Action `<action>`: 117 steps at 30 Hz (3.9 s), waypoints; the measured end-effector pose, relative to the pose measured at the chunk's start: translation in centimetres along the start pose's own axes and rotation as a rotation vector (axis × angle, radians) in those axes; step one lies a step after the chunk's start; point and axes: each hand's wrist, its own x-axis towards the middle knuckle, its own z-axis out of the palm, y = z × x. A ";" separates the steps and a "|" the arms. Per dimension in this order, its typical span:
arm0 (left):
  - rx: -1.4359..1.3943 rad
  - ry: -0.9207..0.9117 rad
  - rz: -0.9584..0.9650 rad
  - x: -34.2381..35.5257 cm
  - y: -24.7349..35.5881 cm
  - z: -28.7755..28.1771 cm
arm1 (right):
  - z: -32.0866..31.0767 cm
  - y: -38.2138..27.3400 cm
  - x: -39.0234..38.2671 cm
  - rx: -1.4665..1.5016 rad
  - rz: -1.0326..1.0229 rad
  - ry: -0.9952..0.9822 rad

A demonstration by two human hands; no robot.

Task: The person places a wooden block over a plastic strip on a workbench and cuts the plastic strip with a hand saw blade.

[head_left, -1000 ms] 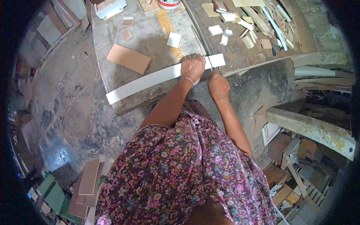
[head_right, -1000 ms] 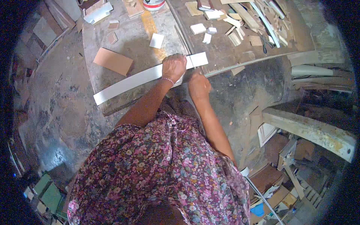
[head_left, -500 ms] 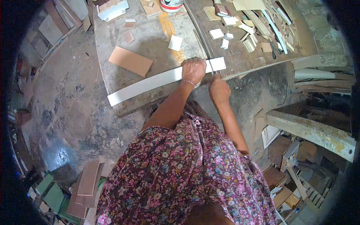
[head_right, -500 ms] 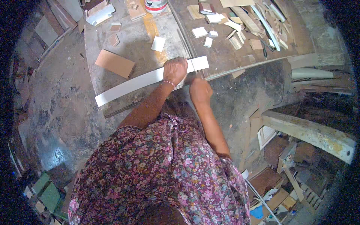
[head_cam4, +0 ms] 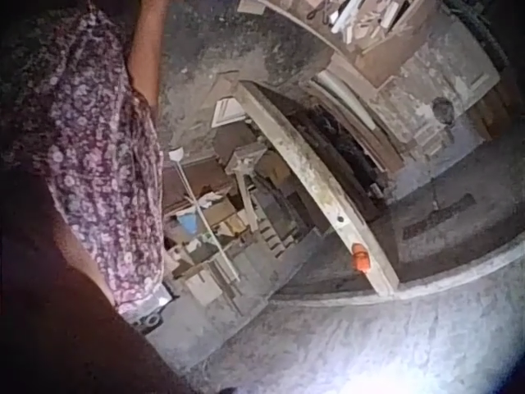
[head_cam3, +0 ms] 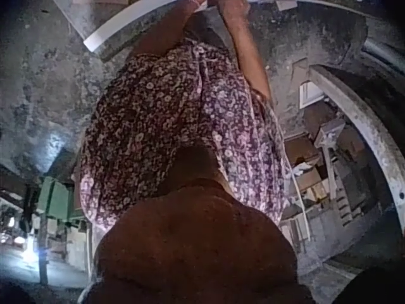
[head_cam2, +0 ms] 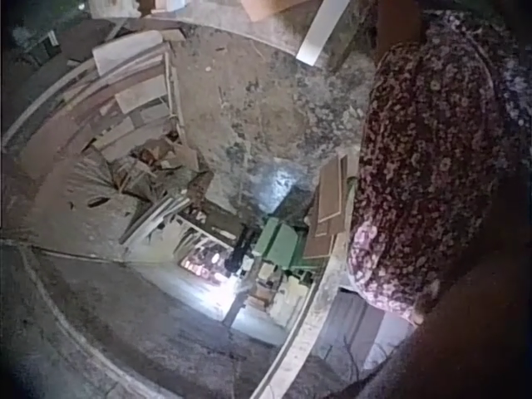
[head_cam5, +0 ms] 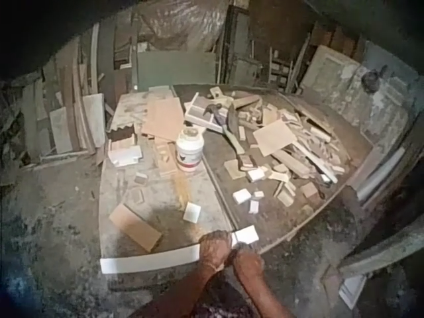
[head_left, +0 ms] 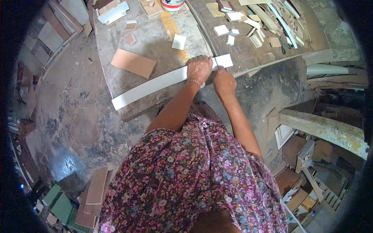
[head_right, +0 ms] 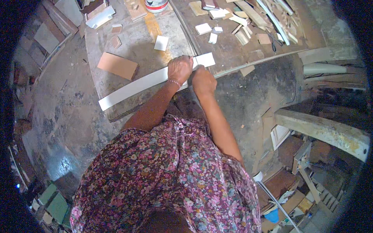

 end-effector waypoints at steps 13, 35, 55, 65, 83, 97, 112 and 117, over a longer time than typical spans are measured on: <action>0.008 0.031 0.030 -0.3 -0.2 0.5 | 0.8 0.3 -0.3 0.059 0.040 0.037; 0.110 -0.051 -0.032 -0.2 0.0 1.1 | 1.1 0.4 -2.1 0.083 0.056 0.072; 0.216 0.039 0.059 -0.4 0.3 1.3 | 0.6 1.1 -0.3 0.219 -0.043 0.028; 0.215 0.085 0.061 -0.4 0.3 1.1 | 0.9 1.0 -0.7 0.219 -0.066 0.054; 0.153 -0.076 -0.072 -0.5 0.0 1.0 | 1.5 0.9 -3.3 0.117 0.052 0.027; 0.117 0.009 -0.022 -0.5 -0.8 2.1 | 1.4 0.4 -3.4 0.138 0.105 0.041; 0.093 0.028 -0.009 -0.4 -0.5 1.7 | 2.3 0.2 -2.8 0.169 0.104 0.076; 0.082 -0.042 -0.015 -0.2 -0.2 1.6 | 1.4 -0.3 -0.6 0.129 0.086 0.059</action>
